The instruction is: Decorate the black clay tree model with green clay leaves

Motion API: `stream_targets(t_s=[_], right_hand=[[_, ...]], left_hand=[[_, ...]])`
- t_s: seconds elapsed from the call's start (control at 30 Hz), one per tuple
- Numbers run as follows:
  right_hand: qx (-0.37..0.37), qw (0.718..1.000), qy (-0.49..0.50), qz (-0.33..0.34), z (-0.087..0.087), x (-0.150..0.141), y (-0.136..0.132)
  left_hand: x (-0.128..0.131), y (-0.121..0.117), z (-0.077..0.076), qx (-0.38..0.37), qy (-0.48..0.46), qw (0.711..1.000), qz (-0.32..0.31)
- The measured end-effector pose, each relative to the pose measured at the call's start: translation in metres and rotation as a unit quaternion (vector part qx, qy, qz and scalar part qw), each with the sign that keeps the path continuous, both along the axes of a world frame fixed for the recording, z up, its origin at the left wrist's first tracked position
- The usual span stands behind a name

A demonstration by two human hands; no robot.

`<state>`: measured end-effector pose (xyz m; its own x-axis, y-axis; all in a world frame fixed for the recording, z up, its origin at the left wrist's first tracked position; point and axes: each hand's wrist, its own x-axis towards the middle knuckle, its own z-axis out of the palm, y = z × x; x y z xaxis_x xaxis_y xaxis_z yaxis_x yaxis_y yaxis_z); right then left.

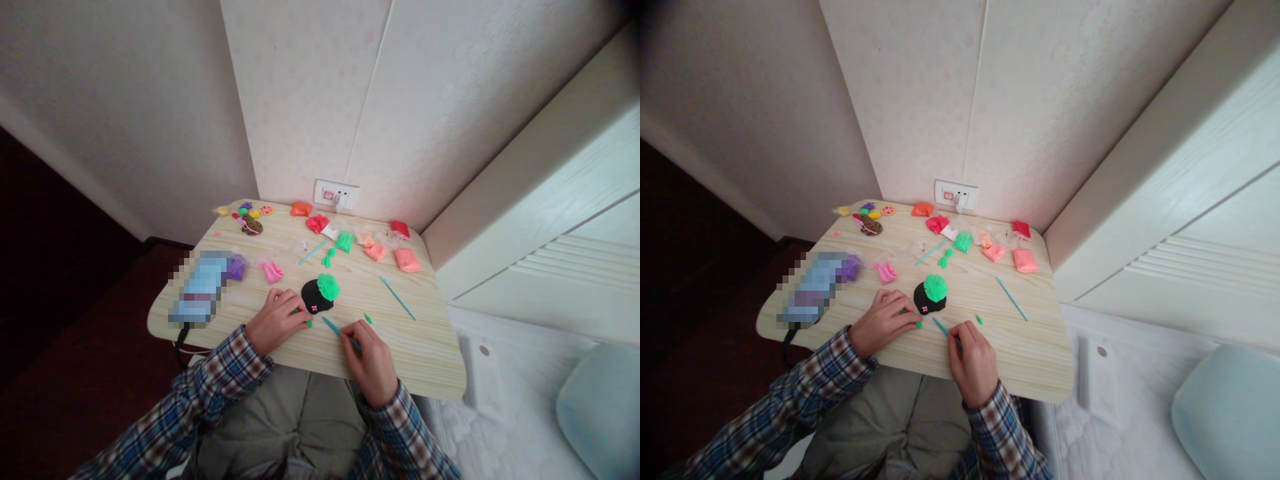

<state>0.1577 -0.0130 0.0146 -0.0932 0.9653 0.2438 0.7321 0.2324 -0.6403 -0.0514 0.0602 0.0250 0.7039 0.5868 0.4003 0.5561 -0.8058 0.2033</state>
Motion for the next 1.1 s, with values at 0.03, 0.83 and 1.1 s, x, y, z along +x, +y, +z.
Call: stream_targets(t_s=[0.03,0.83,1.1], right_hand=[[-0.004,1.000,0.001,0.001,0.000,0.001,0.000],[0.012,0.999,-0.034,-0.031,0.000,0.003,-0.008],[0.030,0.996,-0.040,-0.076,0.000,-0.009,-0.017]], left_hand=[[0.000,0.000,-0.001,0.008,-0.005,1.000,-0.003],[0.012,-0.026,0.002,-0.106,-0.043,0.991,0.068],[0.023,-0.017,0.002,-0.123,-0.023,0.991,0.046]])
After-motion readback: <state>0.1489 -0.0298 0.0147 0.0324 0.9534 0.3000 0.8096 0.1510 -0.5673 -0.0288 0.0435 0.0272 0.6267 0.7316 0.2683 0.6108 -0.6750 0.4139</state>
